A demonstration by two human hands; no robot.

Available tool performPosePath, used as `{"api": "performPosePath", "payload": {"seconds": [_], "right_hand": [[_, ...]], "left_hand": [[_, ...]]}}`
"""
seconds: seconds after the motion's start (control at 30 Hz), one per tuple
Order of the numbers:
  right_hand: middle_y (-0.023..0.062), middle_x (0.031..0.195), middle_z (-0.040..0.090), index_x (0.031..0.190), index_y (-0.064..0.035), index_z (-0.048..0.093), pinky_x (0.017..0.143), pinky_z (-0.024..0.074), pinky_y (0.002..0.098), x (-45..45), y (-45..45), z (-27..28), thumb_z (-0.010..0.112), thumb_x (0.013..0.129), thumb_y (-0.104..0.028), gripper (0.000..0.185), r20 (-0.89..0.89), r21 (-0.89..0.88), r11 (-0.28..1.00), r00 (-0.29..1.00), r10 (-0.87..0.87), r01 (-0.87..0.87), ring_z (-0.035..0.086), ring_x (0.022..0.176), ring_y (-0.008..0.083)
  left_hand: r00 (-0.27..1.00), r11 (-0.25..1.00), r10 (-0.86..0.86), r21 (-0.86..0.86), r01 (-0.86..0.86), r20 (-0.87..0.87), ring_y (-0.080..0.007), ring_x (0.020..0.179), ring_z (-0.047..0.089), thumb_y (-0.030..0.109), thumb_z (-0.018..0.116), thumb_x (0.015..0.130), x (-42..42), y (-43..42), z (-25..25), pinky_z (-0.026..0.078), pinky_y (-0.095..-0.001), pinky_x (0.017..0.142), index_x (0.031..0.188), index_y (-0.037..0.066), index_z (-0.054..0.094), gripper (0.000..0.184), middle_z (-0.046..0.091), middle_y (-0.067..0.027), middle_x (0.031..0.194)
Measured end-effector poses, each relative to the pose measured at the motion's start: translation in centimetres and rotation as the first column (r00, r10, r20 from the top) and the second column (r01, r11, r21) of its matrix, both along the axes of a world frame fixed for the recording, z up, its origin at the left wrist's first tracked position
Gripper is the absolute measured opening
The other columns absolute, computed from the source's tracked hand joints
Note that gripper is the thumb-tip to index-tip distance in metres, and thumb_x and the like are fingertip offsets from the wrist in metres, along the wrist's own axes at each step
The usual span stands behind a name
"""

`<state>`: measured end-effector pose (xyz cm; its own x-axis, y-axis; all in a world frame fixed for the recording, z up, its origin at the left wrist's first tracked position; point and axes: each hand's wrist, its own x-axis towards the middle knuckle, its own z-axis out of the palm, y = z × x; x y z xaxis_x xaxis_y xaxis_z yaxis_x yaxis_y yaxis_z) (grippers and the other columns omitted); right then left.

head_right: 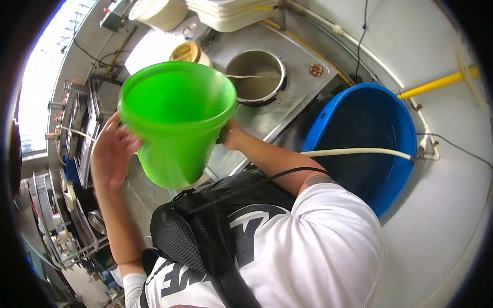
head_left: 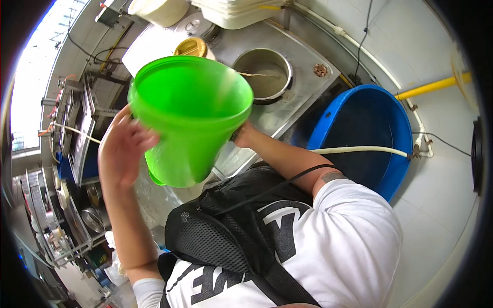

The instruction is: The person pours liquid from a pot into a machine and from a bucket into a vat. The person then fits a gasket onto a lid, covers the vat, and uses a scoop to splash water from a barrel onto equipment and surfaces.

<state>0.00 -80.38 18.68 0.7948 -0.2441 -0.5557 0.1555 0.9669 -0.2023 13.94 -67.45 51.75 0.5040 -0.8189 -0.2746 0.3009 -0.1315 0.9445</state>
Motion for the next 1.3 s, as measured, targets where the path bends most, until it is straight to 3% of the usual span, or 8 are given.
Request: {"api": "performPosePath", "payload": {"seconds": [0.13, 0.2, 0.3, 0.43, 0.53, 0.63, 0.83, 1.3], "right_hand": [[0.0123, 0.152, 0.051, 0.151, -0.0034, 0.046, 0.113, 0.0427, 0.0367, 2.9, 2.8, 10.0, 0.038, 0.109, -0.054, 0.066, -0.059, -0.413, 0.893, 0.984, 0.17, -0.179, 0.049, 0.138, 0.0241], [0.0153, 0.16, 0.04, 0.159, -0.001, 0.032, 0.12, 0.034, 0.0356, 8.1, 6.4, 5.8, 0.04, 0.108, -0.056, 0.075, 0.242, -0.77, 0.638, 0.925, 0.292, 0.0, 0.037, 0.148, 0.0244], [0.0218, 0.155, 0.047, 0.151, 0.0023, 0.044, 0.119, 0.0356, 0.0357, 11.4, 9.0, 6.1, 0.05, 0.104, -0.057, 0.076, 0.035, -0.946, 0.274, 0.786, 0.617, -0.173, 0.044, 0.145, 0.0277], [0.0217, 0.133, 0.06, 0.137, -0.0017, 0.057, 0.106, 0.0475, 0.0446, 13.8, 10.9, 2.3, 0.068, 0.093, -0.047, 0.064, -0.425, -0.846, -0.479, 0.837, 0.345, -0.233, 0.055, 0.129, 0.0369], [0.0242, 0.164, 0.025, 0.155, -0.0028, 0.035, 0.114, 0.0333, 0.0658, 13.3, 11.3, 2.2, 0.069, 0.091, -0.053, 0.088, -0.847, -0.422, -0.712, 0.524, 0.089, -0.562, 0.027, 0.149, 0.0506], [0.032, 0.168, 0.002, 0.165, -0.0061, 0.013, 0.12, 0.0064, 0.0714, 14.0, 13.6, -2.1, 0.067, 0.087, -0.067, 0.112, -0.917, -0.206, -0.804, 0.398, -0.041, -0.558, -0.002, 0.155, 0.0531], [0.0312, 0.166, -0.019, 0.166, -0.0175, 0.018, 0.118, -0.007, 0.0715, 16.3, 16.5, -2.9, 0.07, 0.086, -0.062, 0.106, -0.958, -0.004, -0.789, 0.23, -0.174, -0.615, -0.024, 0.151, 0.053], [0.0291, 0.169, 0.001, 0.161, -0.0246, 0.035, 0.119, 0.0051, 0.072, 15.8, 16.9, -6.8, 0.074, 0.085, -0.054, 0.091, -0.833, -0.008, -0.82, 0.458, -0.311, -0.572, -0.004, 0.154, 0.0543]], "left_hand": [[0.97, 0.951, 0.222, 0.201, -0.237, 0.094, -0.021, 0.087, 0.073, 0.036, 0.05, 0.109, 5.3, 14.0, 1.0, 0.062, -0.0321, 0.068, 0.138, -0.003, 0.054, 0.048, 0.073, -0.0137, 0.109], [0.883, 0.84, 0.404, 0.284, -0.462, 0.24, -0.0202, 0.092, 0.072, 0.033, 0.053, 0.108, 6.4, 19.9, 0.5, 0.06, -0.0321, 0.071, 0.133, -0.003, 0.058, 0.044, 0.073, -0.0128, 0.11], [0.805, 0.742, 0.531, 0.314, -0.592, 0.263, -0.0218, 0.097, 0.071, 0.021, 0.06, 0.102, 11.2, 33.3, -2.9, 0.059, -0.0355, 0.079, 0.123, -0.002, 0.063, 0.031, 0.072, -0.0128, 0.108], [0.695, 0.567, 0.668, 0.422, -0.708, 0.268, -0.0191, 0.085, 0.07, 0.017, 0.06, 0.096, 12.5, 45.8, -8.0, 0.059, -0.0323, 0.068, 0.116, 0.003, 0.065, 0.025, 0.07, -0.0076, 0.098], [0.66, 0.452, 0.655, 0.508, -0.733, 0.368, -0.0191, 0.074, 0.072, 0.022, 0.059, 0.096, 12.2, 50.0, -15.4, 0.06, -0.0323, 0.055, 0.117, 0.003, 0.065, 0.029, 0.071, -0.0086, 0.098], [0.651, 0.386, 0.683, 0.595, -0.705, 0.33, -0.0203, 0.067, 0.072, 0.019, 0.06, 0.095, 14.9, 53.0, -24.5, 0.06, -0.0345, 0.049, 0.115, 0.0, 0.064, 0.027, 0.072, -0.0112, 0.093], [0.684, 0.27, 0.683, 0.782, -0.561, 0.255, -0.0218, 0.064, 0.069, 0.017, 0.064, 0.092, 20.5, 53.7, -42.0, 0.057, -0.0345, 0.047, 0.12, -0.001, 0.058, 0.035, 0.071, -0.0146, 0.094], [0.768, 0.211, 0.623, 0.913, -0.35, 0.15, -0.0313, 0.06, 0.069, 0.019, 0.069, 0.085, 29.8, 38.6, -72.3, 0.053, -0.0424, 0.048, 0.12, -0.004, 0.058, 0.043, 0.07, -0.0212, 0.092]]}}
